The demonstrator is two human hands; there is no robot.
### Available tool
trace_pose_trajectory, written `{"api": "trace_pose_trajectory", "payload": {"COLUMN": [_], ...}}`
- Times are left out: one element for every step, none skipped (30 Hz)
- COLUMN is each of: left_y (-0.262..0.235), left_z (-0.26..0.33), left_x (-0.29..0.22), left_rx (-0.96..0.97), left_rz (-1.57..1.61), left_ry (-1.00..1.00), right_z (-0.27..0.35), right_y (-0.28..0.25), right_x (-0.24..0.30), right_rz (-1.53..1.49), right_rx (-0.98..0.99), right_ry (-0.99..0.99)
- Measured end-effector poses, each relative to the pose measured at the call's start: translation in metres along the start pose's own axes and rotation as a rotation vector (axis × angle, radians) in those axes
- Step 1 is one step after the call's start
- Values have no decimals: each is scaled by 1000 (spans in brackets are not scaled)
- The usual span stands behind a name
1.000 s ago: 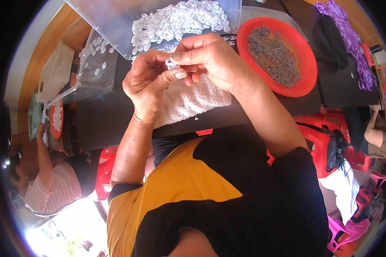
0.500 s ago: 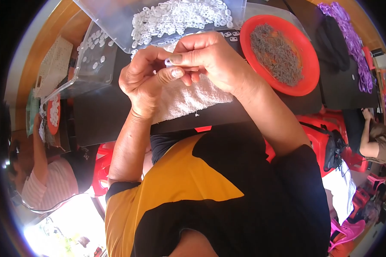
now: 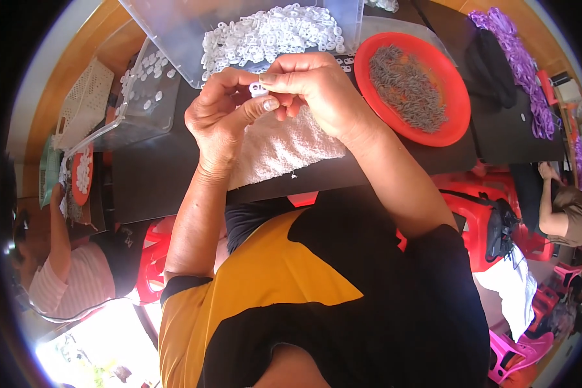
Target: The recorder is manually inserting small metal wire components into white plastic rings on a workbench.
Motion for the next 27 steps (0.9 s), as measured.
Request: {"api": "trace_pose_trajectory", "payload": {"left_y": [0,0,1,1,4,6,5,2,-6,-13,-15,-16,-16,-22,-25,-36,-53,-74,-95,-116,-131,-140,-139,-130,-120,-106,-94], "left_z": [0,0,0,0,-1,-1,-1,-1,1,3,3,3,2,-1,-9,-15,-27,-35,-45,-55,-62,-67,-65,-58,-50,-37,-26], "left_x": [0,1,-1,-3,-4,-6,-6,-6,-7,-9,-22,-47,-74,-97,-113,-132,-146,-161,-169,-174,-173,-171,-167,-169,-170,-165,-159], "left_rx": [13,15,23,30,16,2,-11,-8,-89,-171,-264,-304,-380,-386,-450,-492,-540,-591,-641,-597,-554,-595,-597,-609,-618,-673,-631], "left_rz": [-26,-24,-57,-90,-42,5,27,25,-7,-39,-47,-88,-170,-232,-219,-384,-495,-596,-688,-756,-823,-950,-948,-1070,-1187,-955,-910], "left_ry": [5,8,42,76,19,-37,-63,-56,-28,1,-2,60,129,248,324,416,419,396,369,342,312,240,246,458,674,717,772], "right_z": [0,1,1,-1,-1,-3,-5,-5,-2,1,1,3,7,13,14,9,0,-14,-28,-46,-59,-70,-77,-83,-87,-93,-97], "right_y": [-1,-1,-2,-2,-1,0,1,4,9,11,10,5,-1,-9,-23,-35,-43,-41,-40,-37,-33,-29,-26,-22,-19,-17,-14], "right_x": [1,2,3,3,3,2,-3,-2,-1,-2,-1,5,11,19,18,20,23,28,31,25,21,14,14,12,12,7,2], "right_rz": [3,40,77,79,107,134,82,51,20,35,34,252,470,510,601,689,844,984,1128,1292,1289,1390,1494,1510,1514,1564,1612], "right_rx": [-1,0,1,0,18,37,50,41,34,-1,0,-40,-84,-100,-115,-124,-143,-151,-164,-178,-171,-157,-149,-96,-96,-77,-56], "right_ry": [-3,-5,-7,-10,-25,-42,-35,11,56,98,92,30,-31,5,4,-3,-88,-179,-265,-241,-254,-237,-217,-174,-178,-159,-143]}}
Point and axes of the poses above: each hand's wrist, its own z-axis away from the middle knuckle, its own y-axis out of the palm, x = y × z, the point moved 5 cm from there along -z, towards the middle knuckle, and after that the axes turned 15 degrees about z, right-handed, at the moved point
